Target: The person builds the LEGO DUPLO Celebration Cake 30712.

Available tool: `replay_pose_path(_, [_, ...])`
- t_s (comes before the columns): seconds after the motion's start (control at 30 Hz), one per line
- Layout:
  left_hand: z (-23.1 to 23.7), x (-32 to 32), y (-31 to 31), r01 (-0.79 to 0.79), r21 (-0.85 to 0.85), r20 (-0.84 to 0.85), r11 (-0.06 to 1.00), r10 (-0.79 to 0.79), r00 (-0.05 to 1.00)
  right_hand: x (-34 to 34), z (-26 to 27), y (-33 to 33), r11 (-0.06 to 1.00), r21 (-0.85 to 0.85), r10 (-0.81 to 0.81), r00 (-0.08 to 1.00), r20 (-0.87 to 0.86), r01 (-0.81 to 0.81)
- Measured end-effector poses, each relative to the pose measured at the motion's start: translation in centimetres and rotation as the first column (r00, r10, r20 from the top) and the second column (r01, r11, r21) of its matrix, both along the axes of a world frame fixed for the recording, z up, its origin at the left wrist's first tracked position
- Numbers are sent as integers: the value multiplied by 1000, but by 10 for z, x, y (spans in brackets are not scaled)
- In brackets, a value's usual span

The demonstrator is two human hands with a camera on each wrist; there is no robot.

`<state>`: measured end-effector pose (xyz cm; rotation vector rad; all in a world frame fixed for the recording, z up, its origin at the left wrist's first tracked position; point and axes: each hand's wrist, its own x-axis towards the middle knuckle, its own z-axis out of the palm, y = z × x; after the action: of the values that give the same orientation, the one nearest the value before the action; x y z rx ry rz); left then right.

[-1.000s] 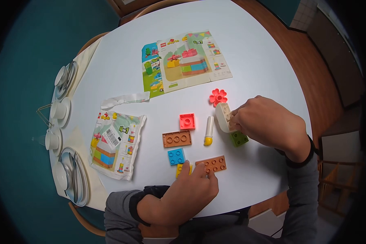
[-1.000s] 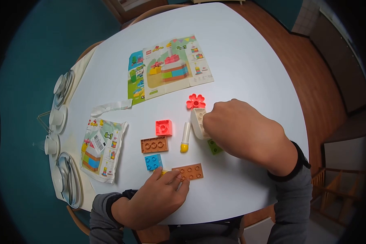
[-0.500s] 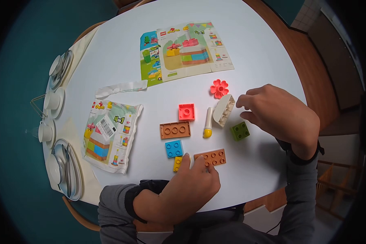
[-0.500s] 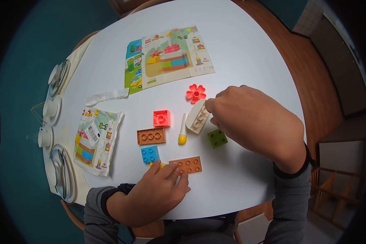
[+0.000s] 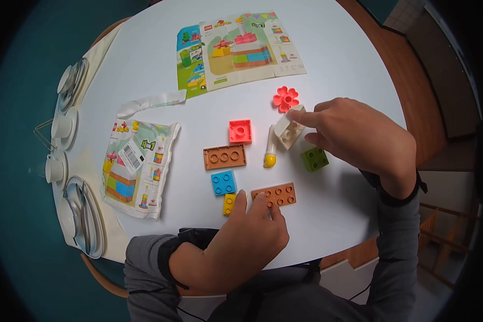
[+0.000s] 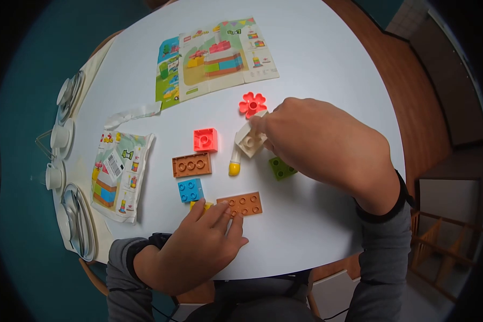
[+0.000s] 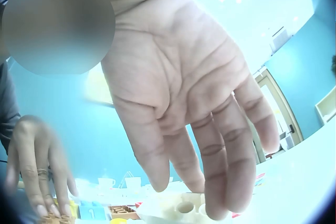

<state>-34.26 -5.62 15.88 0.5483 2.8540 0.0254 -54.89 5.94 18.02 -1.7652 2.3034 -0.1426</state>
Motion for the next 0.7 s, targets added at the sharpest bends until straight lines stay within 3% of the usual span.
replay_pose_path(0.17, [-3,6,7,-3,-33,-99,999,0,995,-3,-8,0,986,157,-41,997,-71,52])
replay_pose_path(0.3, [-7,10,15,-23,-93,-119,995,11,993,0,-8,3,999,16,-27,991,-130,30])
replay_pose_path(0.43, [-8,13,18,-14,-123,-159,992,-6,987,16,9,-8,999,55,5,996,-94,0])
replay_pose_path(0.53, [-8,13,17,-6,-148,-167,989,-19,986,23,4,-7,985,-26,172,985,-14,-172])
replay_pose_path(0.7, [-8,12,20,-24,-152,-131,988,4,991,34,4,-18,964,79,258,965,-44,-254])
